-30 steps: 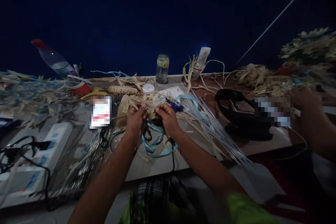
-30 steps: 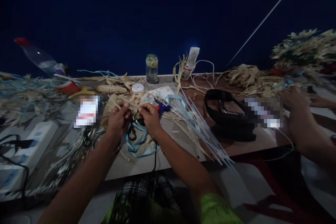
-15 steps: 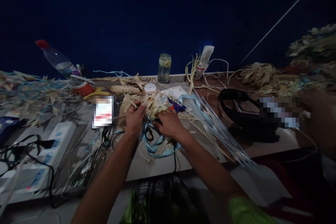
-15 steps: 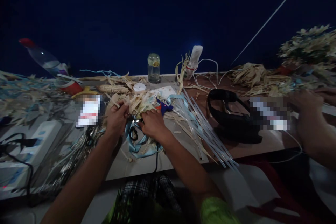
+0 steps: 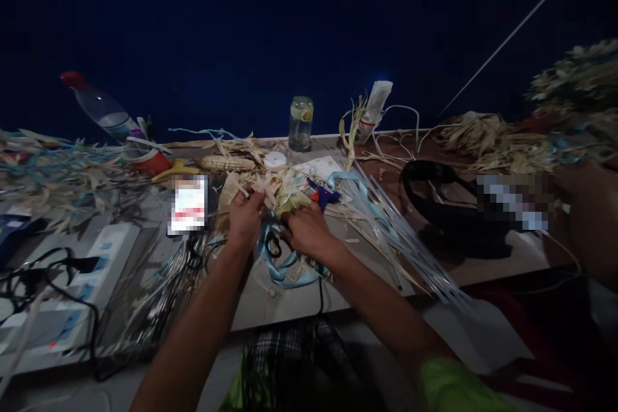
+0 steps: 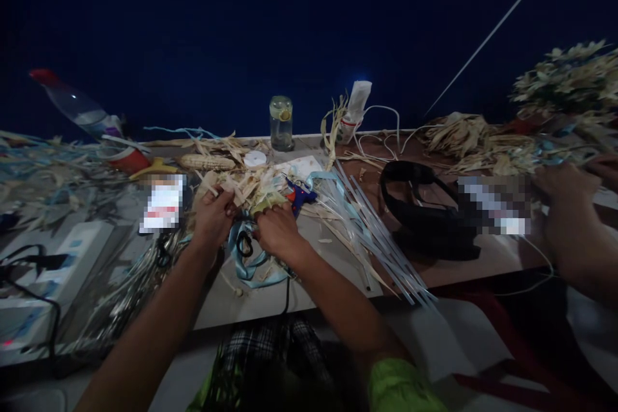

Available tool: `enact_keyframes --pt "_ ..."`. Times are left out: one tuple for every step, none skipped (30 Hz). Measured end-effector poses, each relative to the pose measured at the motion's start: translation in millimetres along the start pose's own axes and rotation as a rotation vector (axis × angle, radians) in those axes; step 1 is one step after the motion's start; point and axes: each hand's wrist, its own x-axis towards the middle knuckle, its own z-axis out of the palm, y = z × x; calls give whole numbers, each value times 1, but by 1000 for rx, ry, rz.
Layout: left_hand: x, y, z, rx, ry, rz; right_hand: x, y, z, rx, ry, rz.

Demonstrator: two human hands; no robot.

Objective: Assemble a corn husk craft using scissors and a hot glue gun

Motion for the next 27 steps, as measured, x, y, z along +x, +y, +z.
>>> enact_keyframes --pt "0 -1 0 5 -4 8 0 -1 0 3 -3 3" --pt "1 -1 -1 12 -7 16 1 -2 0 8 -8 7" --pt "1 -2 -1 23 -7 23 1 -3 0 15 -10 12" --pt "1 -2 -2 39 -7 31 1 -4 0 21 -10 16" --pt "1 -3 -2 58 -9 38 0 -5 1 25 -9 19" --pt "1 -4 -2 79 -12 45 0 -7 1 27 -6 19" --pt "1 -4 -2 99 -13 51 -1 -8 2 25 0 17" --pt "1 -5 -2 118 -13 57 -2 -9 3 20 9 15" --pt "1 -5 -2 134 -13 65 -3 -10 3 14 16 13" --pt "1 -5 -2 146 -10 72 -4 -11 4 9 22 11" --pt "1 -5 -2 154 -5 75 -4 -11 4 5 26 8" --pt "1 -5 -2 158 -1 77 -5 -12 4 4 29 9" --pt "0 -5 -2 158 3 80 -5 -12 4 6 29 13" --pt "0 -4 -2 153 12 86 -5 -12 3 9 28 21" --pt "0 -3 -2 145 26 96 -5 -12 2 13 29 31" --pt "-1 -2 -2 134 40 109 -5 -12 1 18 32 43" --pt "-1 -1 -2 122 56 126 -5 -12 0 25 37 58" --pt "-2 0 -2 110 74 143 -4 -12 0 33 44 72" --pt "-2 0 -2 99 87 157 -4 -12 -1 44 51 80" --pt "-3 1 -1 90 96 171 -4 -12 -2 56 56 86" --pt "-3 2 -1 85 98 184 -4 -12 -2 67 58 86" --pt "-4 2 -1 81 97 194 -4 -13 -2 77 59 82" --pt "-4 2 -1 79 91 199 -4 -13 -2 83 60 72" --pt "-5 3 0 78 79 199 -5 -13 -2 83 61 59" --pt "-5 3 0 77 66 195 -5 -13 -2 76 62 48" --pt "-6 3 0 77 55 188 -6 -13 -1 64 62 37" --pt "-6 4 1 75 48 183 -6 -14 -1 47 61 29"
